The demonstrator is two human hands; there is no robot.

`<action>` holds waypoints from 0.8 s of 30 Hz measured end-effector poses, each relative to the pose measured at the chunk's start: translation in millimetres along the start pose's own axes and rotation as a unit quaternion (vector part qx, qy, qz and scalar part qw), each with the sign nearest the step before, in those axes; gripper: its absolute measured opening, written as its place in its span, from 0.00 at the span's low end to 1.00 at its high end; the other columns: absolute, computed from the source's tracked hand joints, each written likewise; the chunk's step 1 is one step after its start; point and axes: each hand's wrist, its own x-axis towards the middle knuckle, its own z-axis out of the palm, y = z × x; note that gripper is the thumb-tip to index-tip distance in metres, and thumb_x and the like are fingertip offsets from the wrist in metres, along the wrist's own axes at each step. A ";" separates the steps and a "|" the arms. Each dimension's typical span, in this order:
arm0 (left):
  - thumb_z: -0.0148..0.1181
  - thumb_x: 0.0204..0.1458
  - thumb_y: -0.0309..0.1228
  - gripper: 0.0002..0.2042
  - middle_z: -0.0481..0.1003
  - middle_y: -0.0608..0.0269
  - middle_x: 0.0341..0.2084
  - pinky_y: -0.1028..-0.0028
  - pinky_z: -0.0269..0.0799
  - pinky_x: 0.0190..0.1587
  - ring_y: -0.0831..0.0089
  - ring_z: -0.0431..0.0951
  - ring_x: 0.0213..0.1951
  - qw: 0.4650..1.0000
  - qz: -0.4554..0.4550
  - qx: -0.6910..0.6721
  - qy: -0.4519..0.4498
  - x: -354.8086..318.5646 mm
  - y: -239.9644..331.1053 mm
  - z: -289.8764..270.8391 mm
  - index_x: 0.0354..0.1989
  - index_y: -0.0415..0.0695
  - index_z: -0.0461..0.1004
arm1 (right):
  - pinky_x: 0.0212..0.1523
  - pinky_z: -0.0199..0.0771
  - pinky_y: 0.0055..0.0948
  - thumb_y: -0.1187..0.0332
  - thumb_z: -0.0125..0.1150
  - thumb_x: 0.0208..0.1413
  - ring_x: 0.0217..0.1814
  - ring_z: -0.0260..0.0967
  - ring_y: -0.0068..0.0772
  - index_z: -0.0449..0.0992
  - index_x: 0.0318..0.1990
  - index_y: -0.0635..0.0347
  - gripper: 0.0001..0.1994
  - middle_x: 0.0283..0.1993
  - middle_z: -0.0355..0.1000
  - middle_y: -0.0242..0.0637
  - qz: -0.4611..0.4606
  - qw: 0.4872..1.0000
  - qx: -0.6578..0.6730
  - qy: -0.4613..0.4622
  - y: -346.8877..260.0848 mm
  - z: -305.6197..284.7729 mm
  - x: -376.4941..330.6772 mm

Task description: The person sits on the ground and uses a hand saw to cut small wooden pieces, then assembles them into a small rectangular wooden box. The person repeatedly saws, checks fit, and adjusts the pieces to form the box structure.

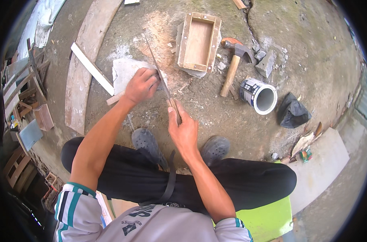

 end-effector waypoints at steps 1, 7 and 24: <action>0.68 0.42 0.23 0.10 0.76 0.61 0.41 0.63 0.75 0.46 0.58 0.76 0.42 1.000 -0.004 0.001 0.005 0.3 1.1 1.0 0.34 0.43 0.76 | 0.46 0.79 0.37 0.60 0.59 0.68 0.44 0.84 0.50 0.76 0.62 0.65 0.22 0.42 0.81 0.61 -0.013 1.000 0.016 0.006 -3.6 2.1 -0.7; 0.68 0.43 0.23 0.09 0.76 0.62 0.43 0.63 0.75 0.46 0.59 0.76 0.43 1.000 -0.020 -0.006 0.011 0.4 -0.8 1.6 0.32 0.44 0.75 | 0.57 0.74 0.30 0.57 0.58 0.70 0.54 0.79 0.34 0.75 0.63 0.66 0.23 0.51 0.82 0.51 0.079 0.996 -0.019 -0.033 -9.6 -16.2 -26.6; 0.68 0.42 0.27 0.08 0.75 0.62 0.40 0.62 0.75 0.47 0.60 0.76 0.44 1.000 -0.020 -0.020 0.011 0.4 -4.2 3.3 0.30 0.46 0.75 | 0.47 0.79 0.36 0.58 0.58 0.69 0.47 0.84 0.48 0.77 0.61 0.64 0.21 0.42 0.80 0.61 0.101 0.987 -0.118 -0.044 -30.8 -6.6 -10.6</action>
